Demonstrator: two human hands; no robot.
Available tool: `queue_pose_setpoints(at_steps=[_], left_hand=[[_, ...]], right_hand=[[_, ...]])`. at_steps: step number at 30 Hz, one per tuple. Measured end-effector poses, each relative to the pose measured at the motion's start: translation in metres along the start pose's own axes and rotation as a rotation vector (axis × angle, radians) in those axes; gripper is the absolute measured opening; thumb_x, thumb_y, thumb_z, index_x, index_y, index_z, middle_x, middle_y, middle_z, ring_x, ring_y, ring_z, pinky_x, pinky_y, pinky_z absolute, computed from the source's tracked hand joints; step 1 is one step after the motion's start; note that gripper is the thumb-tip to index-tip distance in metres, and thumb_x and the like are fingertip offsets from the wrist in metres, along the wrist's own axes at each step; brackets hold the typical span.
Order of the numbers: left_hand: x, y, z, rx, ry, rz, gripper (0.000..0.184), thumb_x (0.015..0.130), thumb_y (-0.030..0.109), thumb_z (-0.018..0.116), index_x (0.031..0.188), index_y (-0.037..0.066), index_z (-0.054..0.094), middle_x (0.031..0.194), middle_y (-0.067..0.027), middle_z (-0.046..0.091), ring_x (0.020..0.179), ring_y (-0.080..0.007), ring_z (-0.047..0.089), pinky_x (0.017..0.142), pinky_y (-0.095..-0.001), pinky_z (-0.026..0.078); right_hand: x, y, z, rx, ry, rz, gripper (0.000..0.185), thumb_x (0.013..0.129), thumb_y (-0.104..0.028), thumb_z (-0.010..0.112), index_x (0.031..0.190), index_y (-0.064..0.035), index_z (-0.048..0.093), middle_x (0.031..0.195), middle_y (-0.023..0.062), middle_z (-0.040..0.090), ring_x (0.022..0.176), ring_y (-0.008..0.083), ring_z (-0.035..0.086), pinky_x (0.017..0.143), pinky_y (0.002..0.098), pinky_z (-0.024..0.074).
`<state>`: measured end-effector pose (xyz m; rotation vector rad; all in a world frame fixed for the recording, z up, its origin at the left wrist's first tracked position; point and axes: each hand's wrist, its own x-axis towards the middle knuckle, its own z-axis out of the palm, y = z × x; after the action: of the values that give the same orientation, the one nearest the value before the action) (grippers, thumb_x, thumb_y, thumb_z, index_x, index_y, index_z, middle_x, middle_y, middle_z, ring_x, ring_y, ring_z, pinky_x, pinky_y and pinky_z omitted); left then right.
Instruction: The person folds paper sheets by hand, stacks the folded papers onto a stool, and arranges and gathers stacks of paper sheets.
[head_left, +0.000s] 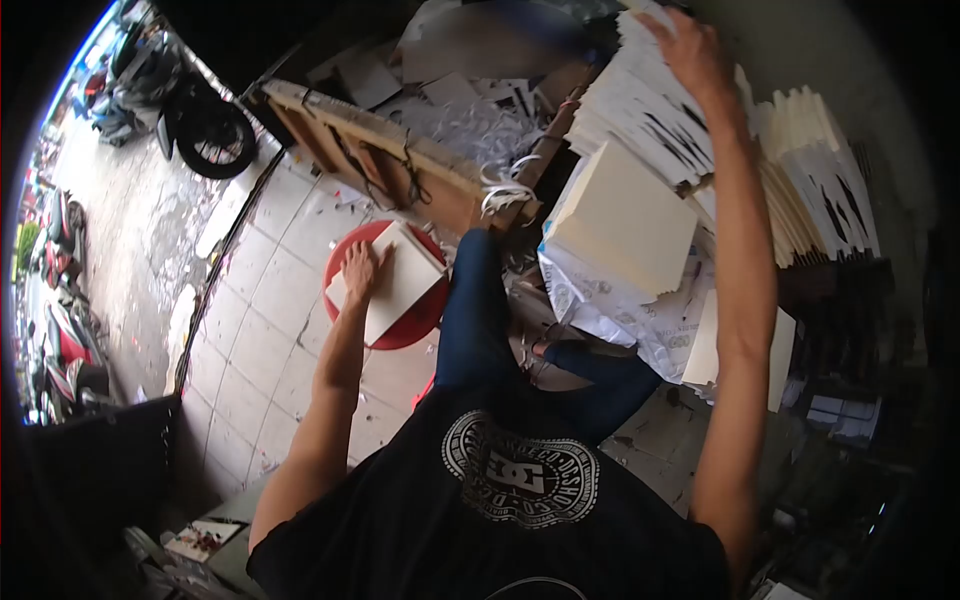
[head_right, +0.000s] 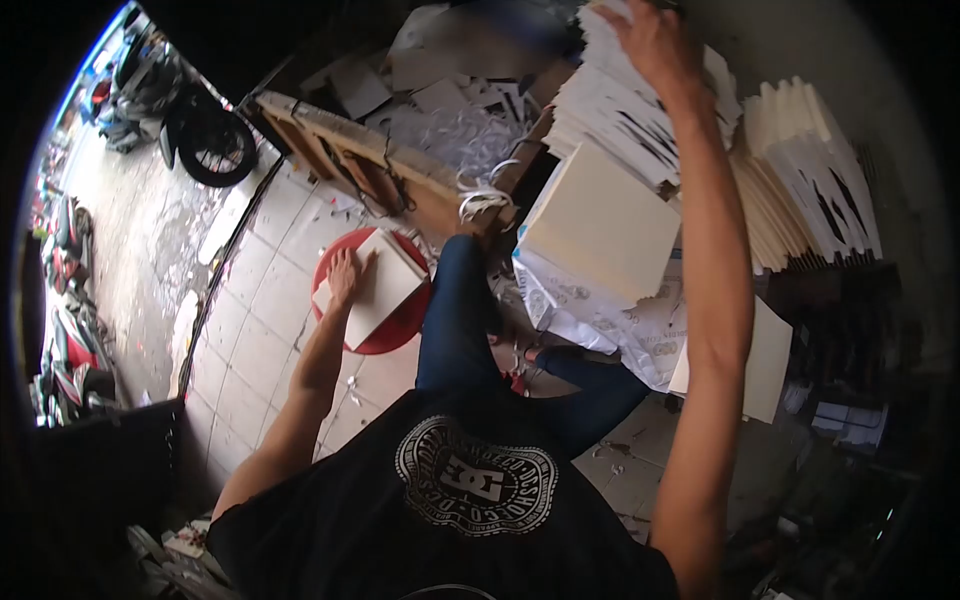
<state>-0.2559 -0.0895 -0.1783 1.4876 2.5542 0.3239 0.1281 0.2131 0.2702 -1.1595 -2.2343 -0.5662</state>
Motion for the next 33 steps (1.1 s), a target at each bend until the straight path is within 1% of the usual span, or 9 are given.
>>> queue_pose_setpoints(at_steps=[8, 11, 13, 17, 22, 24, 29, 31, 33], left_hand=[[-0.01, 0.071, -0.132, -0.931, 0.419, 0.188, 0.066, 0.099, 0.052, 0.036, 0.141, 0.001, 0.036, 0.142, -0.0193, 0.041, 0.133, -0.0316, 0.038, 0.111, -0.0481, 0.026], [-0.041, 0.101, -0.23, -1.211, 0.425, 0.32, 0.071, 0.1, 0.055, 0.03, 0.145, 0.0, 0.027, 0.147, -0.0201, 0.036, 0.136, -0.0298, 0.035, 0.113, -0.0437, 0.024], [-0.051, 0.075, -0.245, -1.102, 0.28, 0.097, 0.062, 0.099, 0.054, 0.037, 0.117, -0.003, 0.055, 0.104, -0.0125, 0.065, 0.097, -0.0138, 0.061, 0.083, -0.0288, 0.048], [-0.036, 0.048, -0.256, -0.94, -0.001, 0.077, 0.044, 0.096, 0.04, 0.055, 0.094, -0.003, 0.064, 0.067, -0.002, 0.062, 0.06, -0.0083, 0.056, 0.055, -0.0231, 0.045], [-0.011, -0.054, -0.088, -0.298, -0.167, 0.166, 0.05, 0.078, 0.037, 0.077, 0.115, 0.007, 0.063, 0.1, -0.0147, 0.063, 0.093, -0.0254, 0.062, 0.079, -0.038, 0.051], [-0.022, -0.075, -0.046, -0.257, -0.044, 0.222, 0.072, 0.069, 0.041, 0.083, 0.129, 0.013, 0.055, 0.136, -0.0185, 0.045, 0.125, -0.0377, 0.043, 0.101, -0.0486, 0.038], [-0.08, -0.073, -0.006, -0.14, 0.389, -0.554, 0.091, 0.075, 0.053, 0.076, 0.132, -0.01, 0.043, 0.127, -0.0272, 0.051, 0.121, -0.0362, 0.047, 0.1, -0.0436, 0.039], [-0.09, -0.034, -0.044, -0.459, -0.001, -0.943, 0.076, 0.085, 0.05, 0.067, 0.129, -0.009, 0.048, 0.119, -0.0236, 0.059, 0.113, -0.0325, 0.056, 0.095, -0.039, 0.043], [-0.103, -0.046, 0.003, -0.812, 0.084, -0.607, 0.066, 0.089, 0.045, 0.064, 0.126, -0.009, 0.052, 0.114, -0.0214, 0.063, 0.106, -0.0299, 0.06, 0.09, -0.0375, 0.046]], right_hand=[[-0.034, -0.174, -0.095, 0.67, 0.294, -0.315, 0.042, 0.093, -0.042, 0.06, 0.096, -0.0008, 0.066, 0.073, 0.0157, 0.068, 0.069, 0.0294, 0.069, 0.059, 0.0411, 0.0528], [-0.071, -0.229, -0.06, 1.075, 0.165, 0.002, 0.037, 0.094, -0.038, 0.059, 0.09, -0.0015, 0.063, 0.06, 0.0104, 0.059, 0.052, 0.0242, 0.058, 0.05, 0.0377, 0.0457], [-0.103, -0.271, -0.025, 1.463, -0.006, 0.34, 0.034, 0.097, -0.033, 0.056, 0.09, -0.0012, 0.062, 0.057, 0.0081, 0.054, 0.046, 0.0183, 0.049, 0.048, 0.0337, 0.0396], [-0.195, -0.324, 0.063, 1.851, -0.105, 1.008, 0.036, 0.099, -0.034, 0.05, 0.094, 0.0006, 0.059, 0.078, 0.0114, 0.06, 0.069, 0.0144, 0.054, 0.061, 0.031, 0.0424], [-0.368, -0.33, 0.177, 1.23, -0.955, 0.922, 0.038, 0.091, -0.035, 0.063, 0.098, 0.0029, 0.061, 0.08, 0.0129, 0.068, 0.072, 0.0219, 0.066, 0.067, 0.032, 0.0513], [-0.38, -0.315, 0.171, 0.939, -0.73, 0.716, 0.043, 0.082, -0.031, 0.073, 0.104, 0.0041, 0.06, 0.081, 0.0161, 0.069, 0.071, 0.0257, 0.069, 0.066, 0.0336, 0.0539], [-0.315, -0.297, 0.203, 0.98, -0.439, 0.447, 0.065, 0.08, -0.038, 0.075, 0.122, 0.0064, 0.052, 0.116, 0.0259, 0.06, 0.106, 0.0386, 0.06, 0.091, 0.04, 0.0489], [-0.309, -0.305, 0.239, 0.939, -0.653, 0.447, 0.087, 0.078, -0.051, 0.071, 0.131, 0.0114, 0.042, 0.13, 0.0318, 0.05, 0.121, 0.0408, 0.051, 0.103, 0.041, 0.0414], [-0.316, -0.321, 0.271, 0.819, -0.79, 0.498, 0.1, 0.077, -0.059, 0.068, 0.133, 0.0167, 0.035, 0.132, 0.0348, 0.047, 0.123, 0.0411, 0.049, 0.105, 0.0398, 0.0399]])
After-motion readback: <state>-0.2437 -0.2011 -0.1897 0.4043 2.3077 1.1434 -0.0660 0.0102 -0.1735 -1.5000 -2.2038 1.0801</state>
